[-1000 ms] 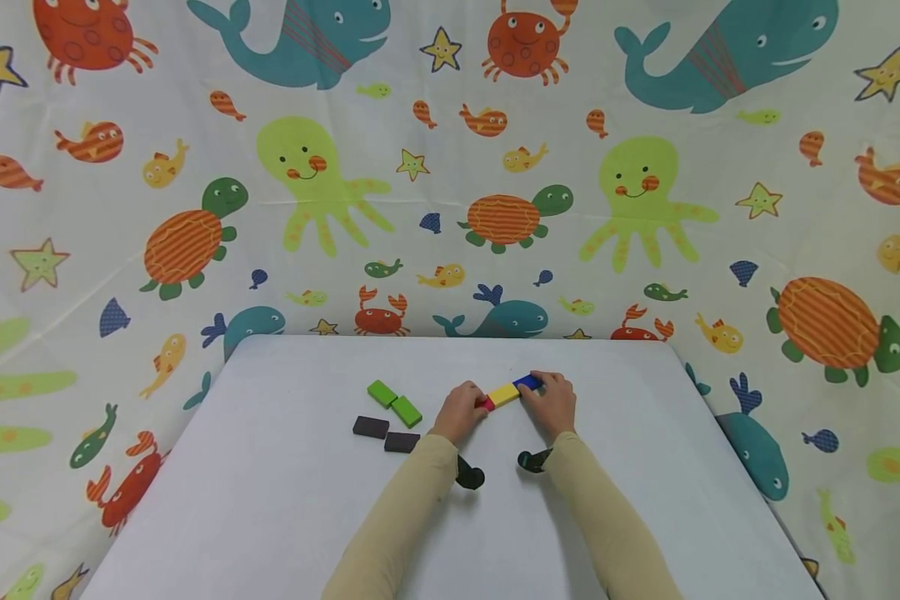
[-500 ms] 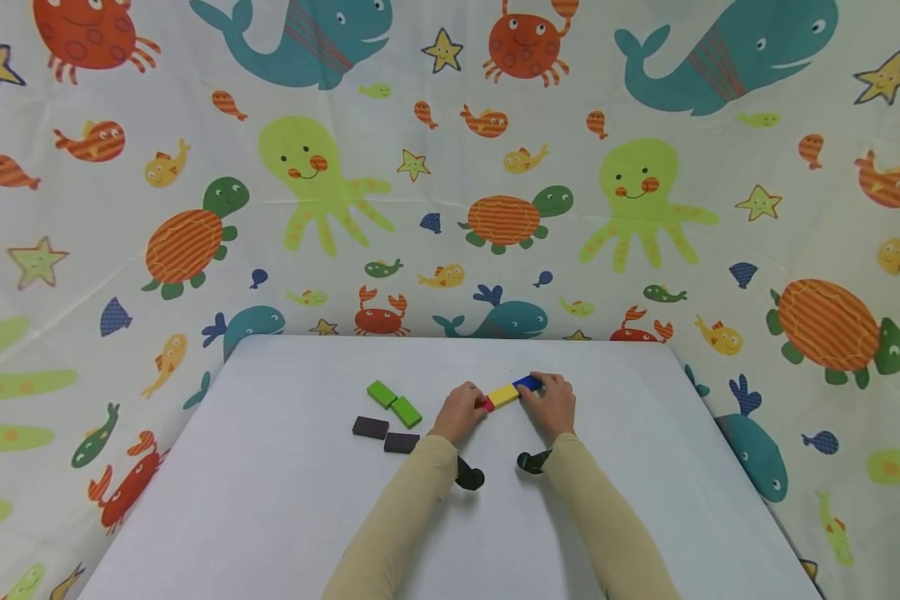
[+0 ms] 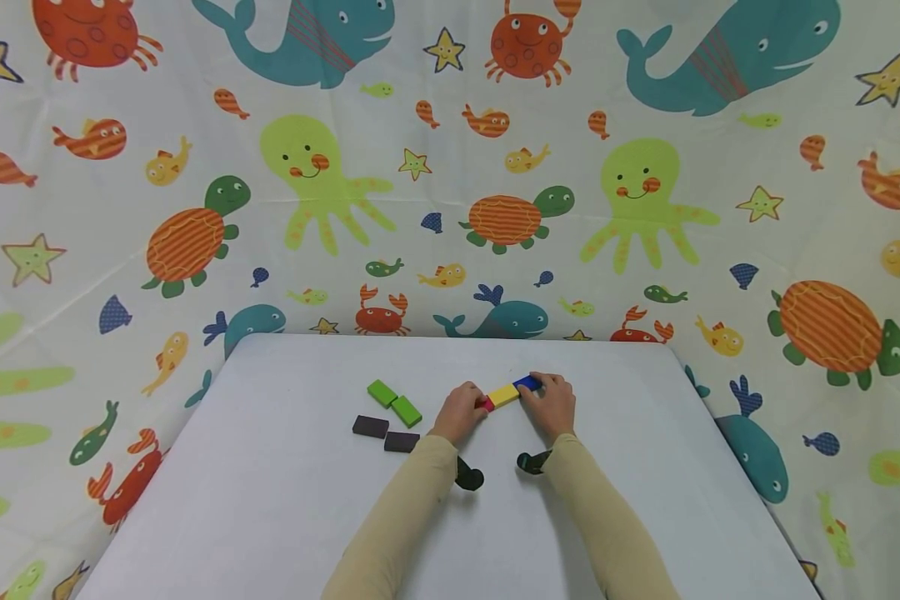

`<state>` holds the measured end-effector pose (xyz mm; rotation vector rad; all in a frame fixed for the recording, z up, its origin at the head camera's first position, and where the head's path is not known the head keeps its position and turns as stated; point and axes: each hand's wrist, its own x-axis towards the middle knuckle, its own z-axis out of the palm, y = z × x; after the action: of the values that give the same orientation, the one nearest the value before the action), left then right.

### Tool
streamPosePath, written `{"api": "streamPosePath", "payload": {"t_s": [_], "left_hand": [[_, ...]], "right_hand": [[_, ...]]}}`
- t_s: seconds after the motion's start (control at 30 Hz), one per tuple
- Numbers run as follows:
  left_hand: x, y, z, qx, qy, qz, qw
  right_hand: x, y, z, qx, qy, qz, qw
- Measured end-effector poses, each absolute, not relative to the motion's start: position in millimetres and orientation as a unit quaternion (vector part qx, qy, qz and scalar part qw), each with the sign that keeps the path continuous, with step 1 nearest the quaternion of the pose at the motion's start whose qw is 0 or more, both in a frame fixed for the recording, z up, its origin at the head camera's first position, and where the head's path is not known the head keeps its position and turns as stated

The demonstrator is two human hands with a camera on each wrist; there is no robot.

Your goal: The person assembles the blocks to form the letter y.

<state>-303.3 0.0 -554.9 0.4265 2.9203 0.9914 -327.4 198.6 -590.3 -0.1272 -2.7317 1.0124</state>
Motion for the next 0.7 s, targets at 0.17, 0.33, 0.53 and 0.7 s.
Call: {"api": "streamPosePath", "payload": {"t_s": [0.17,0.33,0.53,0.7], "left_hand": [[-304.0,1.3,-558.0,0.138,0.941,0.31,0.008],[-303.8,0.5,-559.7,0.133,0.943,0.305,0.015],[-302.4,-0.6,-559.8,0.135,0.943,0.303,0.013],[-300.4,-2.6,-557.3,0.143,0.94,0.31,0.001]], "right_hand": [[-326.1,198.6,-588.3,-0.041,-0.93,0.349,0.11],[-325.8,197.7,-588.7,-0.042,-0.93,0.349,0.104],[-324.2,197.8,-586.9,-0.036,-0.929,0.354,0.104],[-320.3,199.6,-583.3,-0.035,-0.918,0.382,0.1]]}}
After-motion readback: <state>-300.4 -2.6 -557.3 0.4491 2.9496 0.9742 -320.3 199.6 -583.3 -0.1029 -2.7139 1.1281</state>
